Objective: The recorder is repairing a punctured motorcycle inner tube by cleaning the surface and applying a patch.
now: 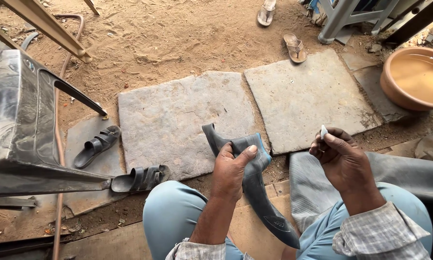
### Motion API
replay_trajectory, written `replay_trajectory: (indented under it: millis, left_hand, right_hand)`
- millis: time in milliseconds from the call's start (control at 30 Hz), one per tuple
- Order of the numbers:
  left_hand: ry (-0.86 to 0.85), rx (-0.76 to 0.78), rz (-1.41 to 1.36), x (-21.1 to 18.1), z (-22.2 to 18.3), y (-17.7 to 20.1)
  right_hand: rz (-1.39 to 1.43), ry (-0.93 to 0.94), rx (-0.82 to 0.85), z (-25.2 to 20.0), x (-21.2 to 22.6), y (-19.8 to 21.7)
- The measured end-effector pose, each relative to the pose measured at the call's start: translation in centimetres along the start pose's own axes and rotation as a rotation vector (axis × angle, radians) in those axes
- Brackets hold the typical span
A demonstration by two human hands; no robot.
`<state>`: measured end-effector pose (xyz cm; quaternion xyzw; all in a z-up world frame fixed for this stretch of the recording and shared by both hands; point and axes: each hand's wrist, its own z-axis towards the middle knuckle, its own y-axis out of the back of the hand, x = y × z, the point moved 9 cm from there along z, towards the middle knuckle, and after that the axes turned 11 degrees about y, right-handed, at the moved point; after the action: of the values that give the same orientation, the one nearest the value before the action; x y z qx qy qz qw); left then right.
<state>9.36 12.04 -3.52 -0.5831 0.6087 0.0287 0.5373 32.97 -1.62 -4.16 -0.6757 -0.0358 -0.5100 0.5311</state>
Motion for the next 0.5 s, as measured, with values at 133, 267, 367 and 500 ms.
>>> replay_trajectory:
  millis: [133, 267, 367, 500]
  left_hand:
    - [0.024, -0.008, 0.003, 0.29, 0.05, -0.06]
    - [0.027, 0.001, 0.002, 0.3, -0.09, -0.13]
    - [0.021, 0.014, 0.002, 0.31, -0.07, -0.17]
    - [0.018, 0.021, 0.007, 0.49, -0.14, -0.38]
  right_hand:
    - [0.004, -0.025, 0.03, -0.2, -0.27, -0.69]
    - [-0.035, -0.037, -0.001, -0.34, -0.5, -0.37]
    - [-0.026, -0.036, 0.01, -0.36, -0.55, -0.63]
    - [-0.052, -0.029, -0.001, -0.52, -0.34, -0.47]
